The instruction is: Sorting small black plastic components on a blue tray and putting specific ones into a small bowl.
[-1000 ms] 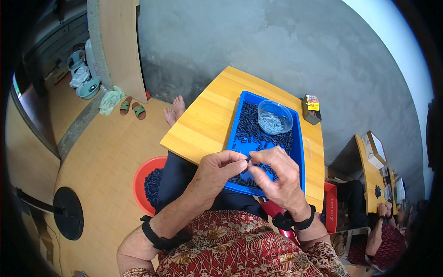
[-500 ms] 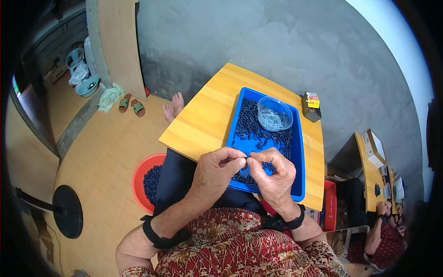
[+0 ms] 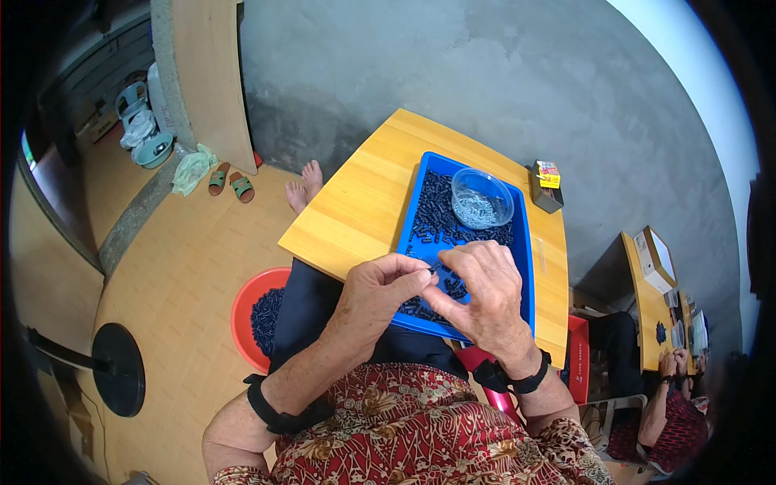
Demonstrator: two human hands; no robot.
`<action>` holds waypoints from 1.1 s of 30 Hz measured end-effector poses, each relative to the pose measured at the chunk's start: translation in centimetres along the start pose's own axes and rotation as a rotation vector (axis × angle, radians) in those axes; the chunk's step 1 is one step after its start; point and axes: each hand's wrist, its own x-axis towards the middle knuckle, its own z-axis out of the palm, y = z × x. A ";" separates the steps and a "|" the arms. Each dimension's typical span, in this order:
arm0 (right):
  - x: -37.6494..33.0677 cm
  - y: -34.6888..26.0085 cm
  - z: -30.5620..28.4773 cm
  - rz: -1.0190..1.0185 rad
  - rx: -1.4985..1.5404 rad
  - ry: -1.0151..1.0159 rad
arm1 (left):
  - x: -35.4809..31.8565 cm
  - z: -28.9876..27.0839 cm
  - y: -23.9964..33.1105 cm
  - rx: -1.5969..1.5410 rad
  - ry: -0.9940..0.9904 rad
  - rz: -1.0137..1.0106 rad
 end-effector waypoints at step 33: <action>-0.5 -0.1 1.9 -0.059 -0.107 0.074 | -0.1 -0.1 -0.2 0.045 0.061 0.026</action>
